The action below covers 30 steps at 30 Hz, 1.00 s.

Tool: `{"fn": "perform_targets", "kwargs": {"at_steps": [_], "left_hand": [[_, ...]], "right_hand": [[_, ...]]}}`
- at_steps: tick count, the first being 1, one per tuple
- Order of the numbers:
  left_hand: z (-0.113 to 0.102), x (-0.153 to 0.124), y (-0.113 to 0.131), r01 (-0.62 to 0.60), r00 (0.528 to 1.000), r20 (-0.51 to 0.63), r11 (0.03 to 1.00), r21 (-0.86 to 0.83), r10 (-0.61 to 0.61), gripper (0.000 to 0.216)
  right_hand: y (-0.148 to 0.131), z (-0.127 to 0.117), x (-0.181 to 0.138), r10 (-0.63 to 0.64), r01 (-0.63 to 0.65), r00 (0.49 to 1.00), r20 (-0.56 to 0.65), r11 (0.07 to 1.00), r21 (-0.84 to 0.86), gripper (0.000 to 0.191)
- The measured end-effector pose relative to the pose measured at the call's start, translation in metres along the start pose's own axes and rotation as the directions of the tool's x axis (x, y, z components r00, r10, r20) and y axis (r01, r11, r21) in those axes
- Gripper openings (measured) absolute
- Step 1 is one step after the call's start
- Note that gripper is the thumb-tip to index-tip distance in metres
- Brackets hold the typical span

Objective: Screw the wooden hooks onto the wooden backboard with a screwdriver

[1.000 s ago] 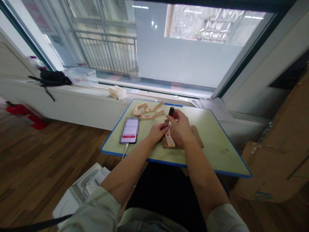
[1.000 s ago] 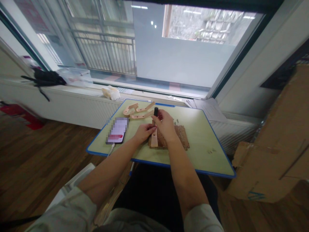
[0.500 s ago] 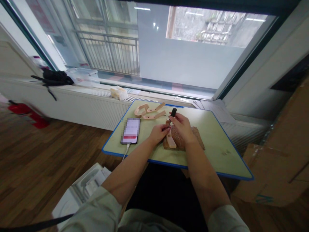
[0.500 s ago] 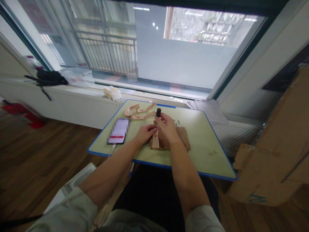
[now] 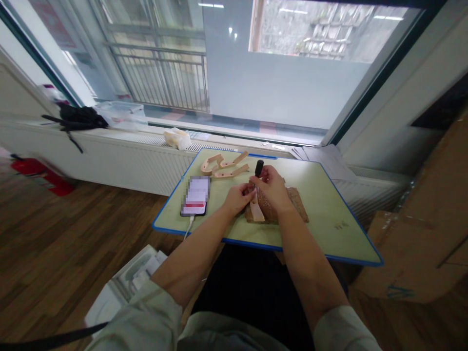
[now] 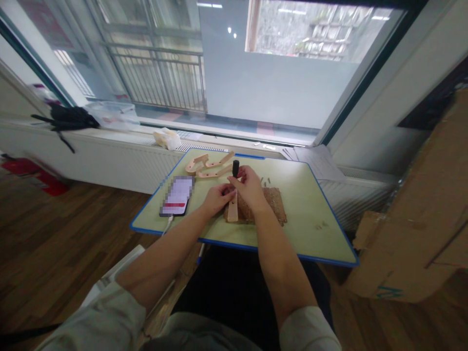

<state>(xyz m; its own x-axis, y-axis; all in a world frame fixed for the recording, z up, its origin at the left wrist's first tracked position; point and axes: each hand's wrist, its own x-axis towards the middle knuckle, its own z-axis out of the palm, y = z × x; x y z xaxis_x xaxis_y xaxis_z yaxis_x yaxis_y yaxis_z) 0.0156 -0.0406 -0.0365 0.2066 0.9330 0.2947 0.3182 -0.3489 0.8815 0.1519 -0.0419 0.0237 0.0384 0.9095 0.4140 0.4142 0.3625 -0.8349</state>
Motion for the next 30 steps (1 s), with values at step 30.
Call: {"fn": "perform_targets", "kwargs": {"at_steps": [30], "left_hand": [[-0.0035, -0.0017, 0.0064, -0.056, 0.994, -0.089, 0.996, 0.069, 0.062, 0.023]], "right_hand": [[0.0059, -0.0041, 0.0, -0.031, 0.03, 0.999, 0.034, 0.999, 0.026, 0.028]]}}
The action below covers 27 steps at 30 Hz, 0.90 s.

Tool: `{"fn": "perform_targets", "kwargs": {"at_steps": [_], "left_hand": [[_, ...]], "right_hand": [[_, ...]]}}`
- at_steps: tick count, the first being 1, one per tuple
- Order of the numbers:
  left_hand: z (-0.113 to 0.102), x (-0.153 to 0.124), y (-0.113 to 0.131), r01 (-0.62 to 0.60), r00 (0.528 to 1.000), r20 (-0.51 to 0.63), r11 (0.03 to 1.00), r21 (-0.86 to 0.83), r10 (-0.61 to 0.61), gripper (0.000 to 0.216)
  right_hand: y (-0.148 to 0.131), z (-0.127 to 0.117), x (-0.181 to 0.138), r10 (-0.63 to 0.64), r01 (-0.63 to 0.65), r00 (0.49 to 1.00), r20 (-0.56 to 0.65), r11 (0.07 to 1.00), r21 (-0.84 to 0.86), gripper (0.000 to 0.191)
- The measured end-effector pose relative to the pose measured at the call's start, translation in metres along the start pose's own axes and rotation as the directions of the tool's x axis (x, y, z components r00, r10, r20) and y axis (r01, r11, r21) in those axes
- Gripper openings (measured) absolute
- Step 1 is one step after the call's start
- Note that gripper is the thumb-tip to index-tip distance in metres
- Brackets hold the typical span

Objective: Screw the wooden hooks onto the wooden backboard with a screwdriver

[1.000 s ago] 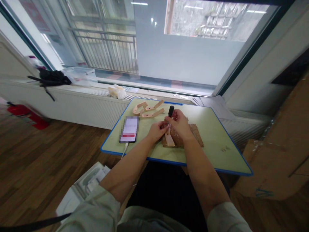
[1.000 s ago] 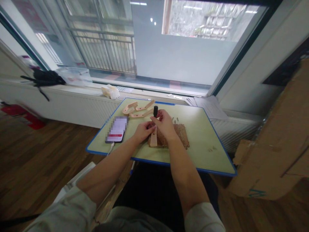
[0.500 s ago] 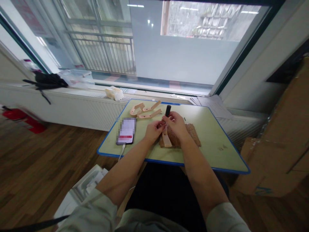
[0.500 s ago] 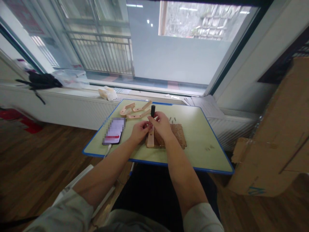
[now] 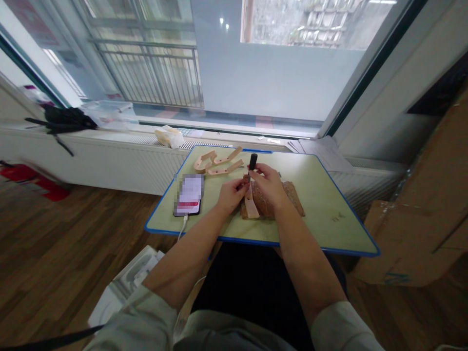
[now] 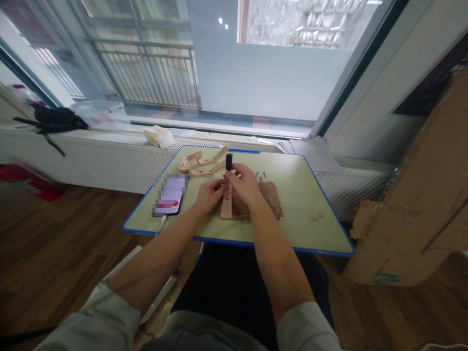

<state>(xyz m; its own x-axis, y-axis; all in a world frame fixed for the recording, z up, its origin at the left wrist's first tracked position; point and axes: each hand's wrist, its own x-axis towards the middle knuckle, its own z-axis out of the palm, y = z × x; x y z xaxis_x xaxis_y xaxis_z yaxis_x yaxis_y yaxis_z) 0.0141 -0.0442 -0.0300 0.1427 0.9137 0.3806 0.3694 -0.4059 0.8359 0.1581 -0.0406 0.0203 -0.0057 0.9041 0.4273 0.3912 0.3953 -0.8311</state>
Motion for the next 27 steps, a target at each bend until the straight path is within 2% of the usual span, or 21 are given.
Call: {"fn": "perform_targets", "kwargs": {"at_steps": [6, 14, 17, 22, 27], "left_hand": [[0.001, -0.001, -0.002, -0.028, 1.0, 0.006, 1.0, 0.006, 0.028, 0.026], [0.002, 0.001, 0.002, 0.029, 0.997, -0.074, 0.997, 0.065, -0.024, 0.022], [0.001, 0.001, 0.003, 0.012, 0.999, -0.054, 0.998, 0.055, -0.009, 0.023], [0.001, 0.0, 0.001, 0.012, 1.0, -0.027, 0.999, -0.046, -0.013, 0.024], [0.002, 0.0, -0.001, -0.005, 1.0, 0.0, 0.998, -0.066, 0.005, 0.025]], "right_hand": [[0.0, 0.0, 0.0, -0.001, 0.002, 1.0, 0.022, 1.0, -0.029, 0.023], [-0.008, 0.003, -0.002, 0.074, -0.074, 0.997, -0.002, 0.997, -0.008, 0.022], [-0.005, 0.002, -0.002, 0.048, -0.048, 0.999, 0.013, 0.999, 0.007, 0.023], [0.002, 0.003, 0.0, 0.002, -0.01, 0.999, 0.055, 0.989, 0.146, 0.035], [0.002, 0.004, -0.001, 0.013, -0.016, 0.999, 0.039, 0.997, 0.078, 0.026]]}}
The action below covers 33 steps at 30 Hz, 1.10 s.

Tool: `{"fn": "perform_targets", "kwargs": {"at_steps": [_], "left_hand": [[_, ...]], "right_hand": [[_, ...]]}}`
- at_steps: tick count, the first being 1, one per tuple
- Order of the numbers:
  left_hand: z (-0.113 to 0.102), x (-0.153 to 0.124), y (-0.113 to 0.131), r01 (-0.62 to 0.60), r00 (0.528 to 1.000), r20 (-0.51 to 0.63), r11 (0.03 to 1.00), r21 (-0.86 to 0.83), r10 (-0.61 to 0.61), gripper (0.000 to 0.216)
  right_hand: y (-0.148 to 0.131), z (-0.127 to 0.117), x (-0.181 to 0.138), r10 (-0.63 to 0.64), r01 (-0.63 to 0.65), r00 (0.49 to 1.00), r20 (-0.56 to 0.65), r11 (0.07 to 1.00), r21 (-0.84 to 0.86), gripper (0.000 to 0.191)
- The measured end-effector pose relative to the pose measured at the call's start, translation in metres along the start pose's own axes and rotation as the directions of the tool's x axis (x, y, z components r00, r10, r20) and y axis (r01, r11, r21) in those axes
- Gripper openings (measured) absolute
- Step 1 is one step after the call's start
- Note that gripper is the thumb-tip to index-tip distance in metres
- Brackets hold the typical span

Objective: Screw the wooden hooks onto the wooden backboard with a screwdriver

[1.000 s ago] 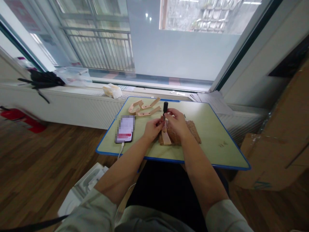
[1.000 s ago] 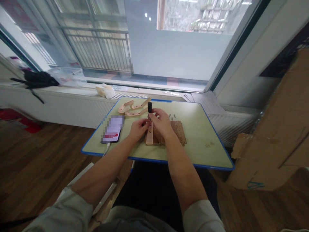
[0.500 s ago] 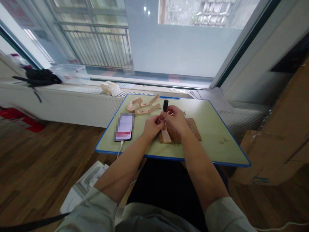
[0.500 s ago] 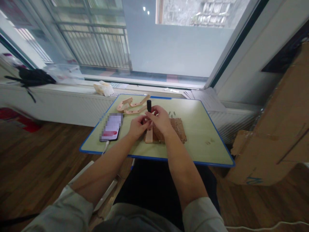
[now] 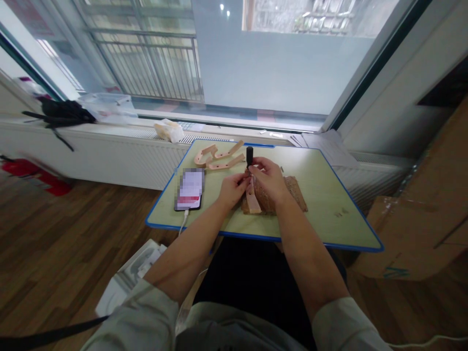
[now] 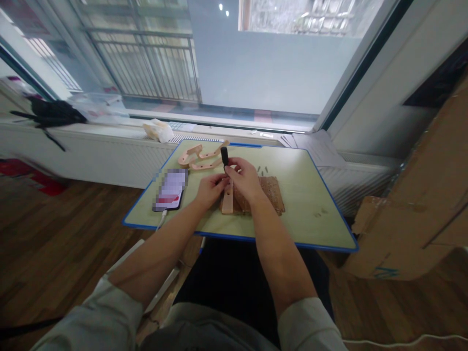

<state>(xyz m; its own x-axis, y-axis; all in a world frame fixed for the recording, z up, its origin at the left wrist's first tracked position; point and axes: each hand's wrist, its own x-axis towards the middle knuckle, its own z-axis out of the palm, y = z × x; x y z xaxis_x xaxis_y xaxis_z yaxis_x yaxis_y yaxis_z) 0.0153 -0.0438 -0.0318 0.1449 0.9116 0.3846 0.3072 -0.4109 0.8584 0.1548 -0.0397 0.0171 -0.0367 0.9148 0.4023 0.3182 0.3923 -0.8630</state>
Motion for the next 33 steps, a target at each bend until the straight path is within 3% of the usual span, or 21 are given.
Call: {"fn": "perform_targets", "kwargs": {"at_steps": [4, 13, 24, 30, 33], "left_hand": [[-0.001, -0.002, 0.001, -0.029, 0.999, 0.029, 0.999, 0.021, 0.028, 0.028], [-0.001, -0.002, 0.007, -0.022, 0.998, -0.047, 0.98, 0.196, 0.032, 0.015], [-0.001, -0.002, 0.002, -0.039, 0.999, 0.035, 0.998, 0.046, 0.038, 0.027], [-0.001, -0.003, 0.004, 0.003, 0.995, -0.098, 0.991, 0.132, 0.01, 0.017], [-0.001, -0.002, 0.005, 0.015, 0.995, -0.1, 0.987, 0.16, 0.001, 0.018]], "right_hand": [[0.0, -0.001, -0.001, -0.004, 0.003, 1.0, -0.013, 0.999, -0.037, 0.027], [-0.001, 0.001, -0.002, 0.014, -0.015, 1.0, -0.004, 0.996, -0.092, 0.021], [-0.004, -0.002, -0.003, 0.005, -0.001, 0.999, 0.044, 0.997, -0.081, 0.024], [-0.008, 0.001, -0.004, 0.041, -0.039, 0.999, 0.032, 0.998, -0.057, 0.02], [-0.009, 0.002, -0.004, 0.043, -0.04, 0.998, 0.035, 0.997, -0.064, 0.02]]}}
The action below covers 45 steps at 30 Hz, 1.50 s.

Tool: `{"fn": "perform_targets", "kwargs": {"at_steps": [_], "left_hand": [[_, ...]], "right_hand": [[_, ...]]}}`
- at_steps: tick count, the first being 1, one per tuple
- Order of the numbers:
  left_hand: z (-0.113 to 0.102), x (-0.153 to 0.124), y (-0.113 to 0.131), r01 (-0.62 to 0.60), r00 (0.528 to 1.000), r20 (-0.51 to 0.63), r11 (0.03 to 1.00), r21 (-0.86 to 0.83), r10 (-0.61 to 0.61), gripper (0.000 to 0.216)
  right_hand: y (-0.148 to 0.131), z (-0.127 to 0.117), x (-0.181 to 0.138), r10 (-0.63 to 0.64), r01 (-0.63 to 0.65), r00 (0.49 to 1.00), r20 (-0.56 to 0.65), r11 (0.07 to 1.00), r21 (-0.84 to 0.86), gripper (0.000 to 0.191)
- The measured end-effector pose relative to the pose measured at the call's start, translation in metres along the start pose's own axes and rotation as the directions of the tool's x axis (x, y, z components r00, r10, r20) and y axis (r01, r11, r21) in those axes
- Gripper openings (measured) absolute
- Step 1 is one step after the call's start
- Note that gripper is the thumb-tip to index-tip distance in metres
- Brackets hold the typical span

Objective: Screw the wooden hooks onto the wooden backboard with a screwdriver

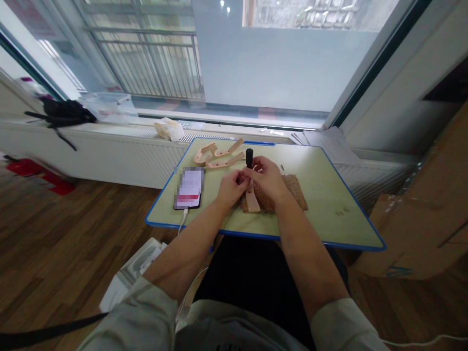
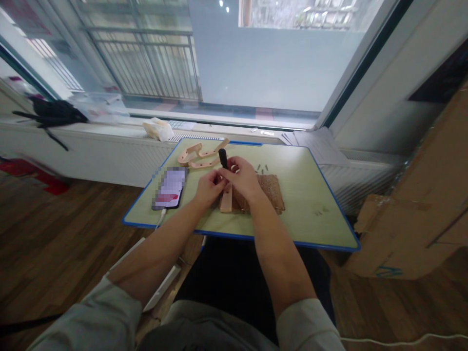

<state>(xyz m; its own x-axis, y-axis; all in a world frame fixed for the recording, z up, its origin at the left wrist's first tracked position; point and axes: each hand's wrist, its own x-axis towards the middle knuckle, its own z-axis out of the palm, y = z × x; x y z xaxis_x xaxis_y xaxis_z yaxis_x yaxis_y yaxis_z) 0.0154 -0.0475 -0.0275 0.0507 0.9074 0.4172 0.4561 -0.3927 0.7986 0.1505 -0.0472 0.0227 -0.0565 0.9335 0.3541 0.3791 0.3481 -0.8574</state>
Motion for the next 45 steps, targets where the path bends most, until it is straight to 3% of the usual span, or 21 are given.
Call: {"fn": "perform_targets", "kwargs": {"at_steps": [18, 22, 28, 34, 40, 45], "left_hand": [[0.0, 0.0, -0.003, -0.03, 0.995, 0.088, 0.992, -0.119, 0.041, 0.023], [0.001, -0.001, -0.002, -0.033, 0.998, 0.059, 0.998, -0.055, 0.036, 0.02], [0.0, 0.001, 0.0, 0.019, 0.999, 0.039, 1.0, -0.017, -0.018, 0.024], [0.002, 0.002, -0.006, 0.033, 0.997, 0.068, 0.988, -0.151, -0.023, 0.025], [0.001, 0.002, -0.005, -0.001, 0.998, 0.06, 0.997, -0.073, 0.005, 0.025], [0.001, 0.001, -0.006, -0.038, 0.996, 0.078, 0.994, -0.104, 0.046, 0.024]], "right_hand": [[0.008, -0.001, 0.002, -0.086, 0.086, 0.996, -0.001, 0.996, -0.04, 0.023], [0.008, -0.002, 0.002, -0.122, 0.12, 0.992, -0.027, 0.992, -0.048, 0.018], [0.009, -0.001, 0.003, -0.125, 0.118, 0.991, -0.049, 0.985, -0.129, 0.019], [0.008, 0.001, 0.001, -0.13, 0.129, 0.99, -0.046, 0.992, -0.013, 0.023], [0.012, 0.002, 0.003, -0.122, 0.12, 0.991, -0.049, 0.992, -0.047, 0.023], [0.013, 0.002, 0.003, -0.089, 0.085, 0.995, -0.055, 0.994, -0.064, 0.016]]}}
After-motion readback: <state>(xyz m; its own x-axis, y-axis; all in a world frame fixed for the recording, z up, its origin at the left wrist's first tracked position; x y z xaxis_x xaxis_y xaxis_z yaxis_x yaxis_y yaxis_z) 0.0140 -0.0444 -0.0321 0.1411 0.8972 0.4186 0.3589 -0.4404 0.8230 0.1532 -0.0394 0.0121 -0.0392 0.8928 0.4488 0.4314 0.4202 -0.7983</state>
